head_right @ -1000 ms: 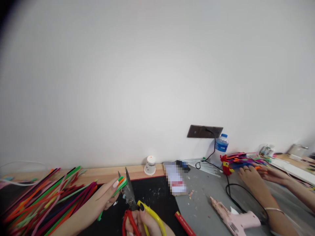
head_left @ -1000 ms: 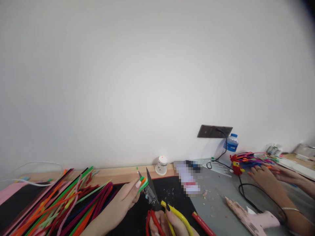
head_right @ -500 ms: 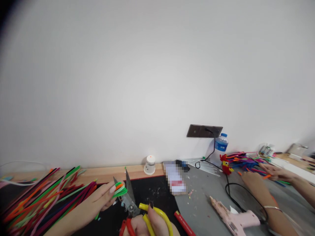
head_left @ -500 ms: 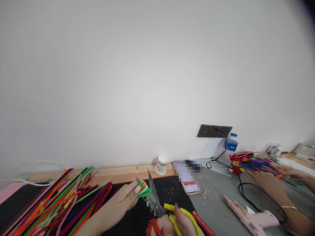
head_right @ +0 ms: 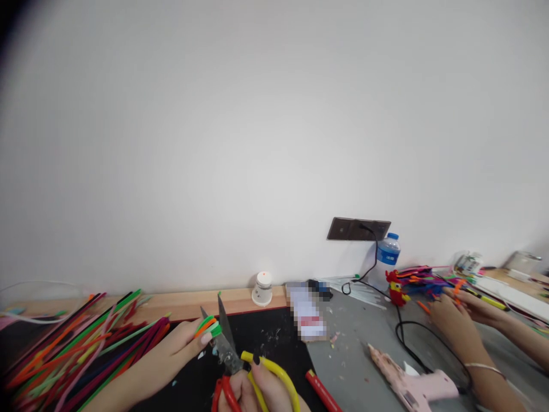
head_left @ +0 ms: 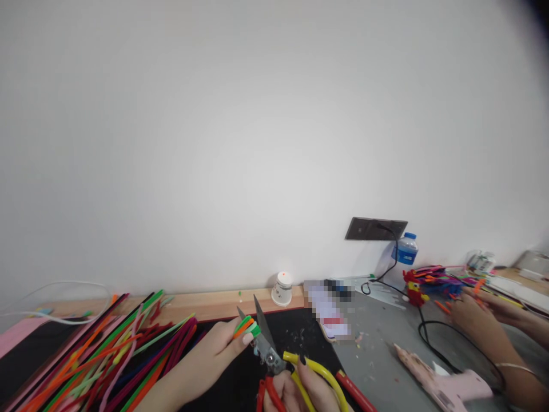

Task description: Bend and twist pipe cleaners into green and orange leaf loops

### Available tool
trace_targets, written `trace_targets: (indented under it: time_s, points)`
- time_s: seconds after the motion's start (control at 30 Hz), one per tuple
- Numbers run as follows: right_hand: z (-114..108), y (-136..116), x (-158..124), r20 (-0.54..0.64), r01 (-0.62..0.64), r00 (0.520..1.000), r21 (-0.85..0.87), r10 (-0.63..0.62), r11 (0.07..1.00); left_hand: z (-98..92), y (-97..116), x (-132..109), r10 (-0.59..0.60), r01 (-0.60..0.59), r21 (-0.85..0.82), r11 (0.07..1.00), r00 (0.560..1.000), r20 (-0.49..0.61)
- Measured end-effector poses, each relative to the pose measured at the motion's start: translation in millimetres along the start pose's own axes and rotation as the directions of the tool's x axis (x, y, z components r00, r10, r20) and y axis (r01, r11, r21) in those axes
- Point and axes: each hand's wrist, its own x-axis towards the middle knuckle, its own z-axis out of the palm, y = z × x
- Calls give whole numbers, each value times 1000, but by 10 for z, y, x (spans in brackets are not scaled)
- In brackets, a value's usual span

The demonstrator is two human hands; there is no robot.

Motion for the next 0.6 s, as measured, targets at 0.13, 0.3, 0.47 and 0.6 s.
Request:
trace_targets:
  time_s: [0.13, 0.3, 0.47, 0.6]
  points:
    - [-77, 120, 81, 10, -8, 1000, -24, 8, 1000, 35, -70, -2, 4, -7, -54, 999, 999, -51]
    - [-108, 230, 169, -15, 5, 1000, 20, -4, 1000, 72, -161, 17, -41, 28, -158, 987, 996, -82]
    - [-35, 120, 170, 43, -11, 999, -1, 11, 1000, 84, -147, 36, -84, 75, -323, 943, 996, -14]
    - [30, 54, 111, 74, 10, 997, 45, -13, 999, 102, -178, 53, -95, 75, -282, 956, 994, -58]
